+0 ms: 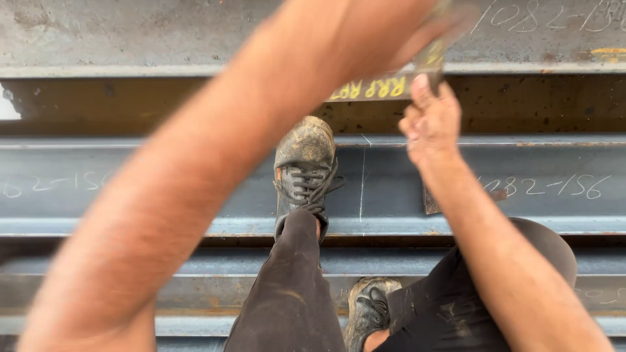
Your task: The person kneels on stacked steel beams, positions an L-shaped square against a beam flange, and marks reference lines on the steel with a chalk marker. They reposition the square and straightedge on different beams and repeat the layout marking across several locations.
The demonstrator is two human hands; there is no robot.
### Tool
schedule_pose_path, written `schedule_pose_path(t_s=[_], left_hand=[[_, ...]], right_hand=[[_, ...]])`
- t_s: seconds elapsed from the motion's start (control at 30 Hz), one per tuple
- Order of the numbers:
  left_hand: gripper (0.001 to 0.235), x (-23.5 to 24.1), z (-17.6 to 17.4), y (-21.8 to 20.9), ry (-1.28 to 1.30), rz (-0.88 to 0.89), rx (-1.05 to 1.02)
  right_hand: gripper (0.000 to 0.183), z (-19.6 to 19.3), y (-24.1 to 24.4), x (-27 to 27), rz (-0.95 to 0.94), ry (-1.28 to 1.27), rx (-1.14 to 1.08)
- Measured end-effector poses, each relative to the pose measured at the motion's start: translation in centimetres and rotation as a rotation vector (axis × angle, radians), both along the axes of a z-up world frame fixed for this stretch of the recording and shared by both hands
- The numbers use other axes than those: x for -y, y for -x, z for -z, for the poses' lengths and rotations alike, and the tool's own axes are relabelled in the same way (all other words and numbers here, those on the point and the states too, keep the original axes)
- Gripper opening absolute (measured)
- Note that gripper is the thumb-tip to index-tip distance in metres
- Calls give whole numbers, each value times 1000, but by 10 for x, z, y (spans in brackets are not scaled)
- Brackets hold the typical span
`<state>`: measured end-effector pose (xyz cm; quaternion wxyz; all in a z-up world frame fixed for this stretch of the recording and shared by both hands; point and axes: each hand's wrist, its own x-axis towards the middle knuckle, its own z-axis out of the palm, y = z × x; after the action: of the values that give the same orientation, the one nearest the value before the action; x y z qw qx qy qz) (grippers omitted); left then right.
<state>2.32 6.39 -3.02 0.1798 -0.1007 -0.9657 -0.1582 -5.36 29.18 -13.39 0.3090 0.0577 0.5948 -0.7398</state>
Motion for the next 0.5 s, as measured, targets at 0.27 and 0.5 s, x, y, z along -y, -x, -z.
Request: schedule_pose_path(t_s=[0.27,0.5], left_hand=[[87,15,106,-42,80,-136,480],[73,15,124,-48,215,-117,537]], right_hand=[[33,49,-41,43,-29,-113,313],[28,81,-41,64,-48,44,345]])
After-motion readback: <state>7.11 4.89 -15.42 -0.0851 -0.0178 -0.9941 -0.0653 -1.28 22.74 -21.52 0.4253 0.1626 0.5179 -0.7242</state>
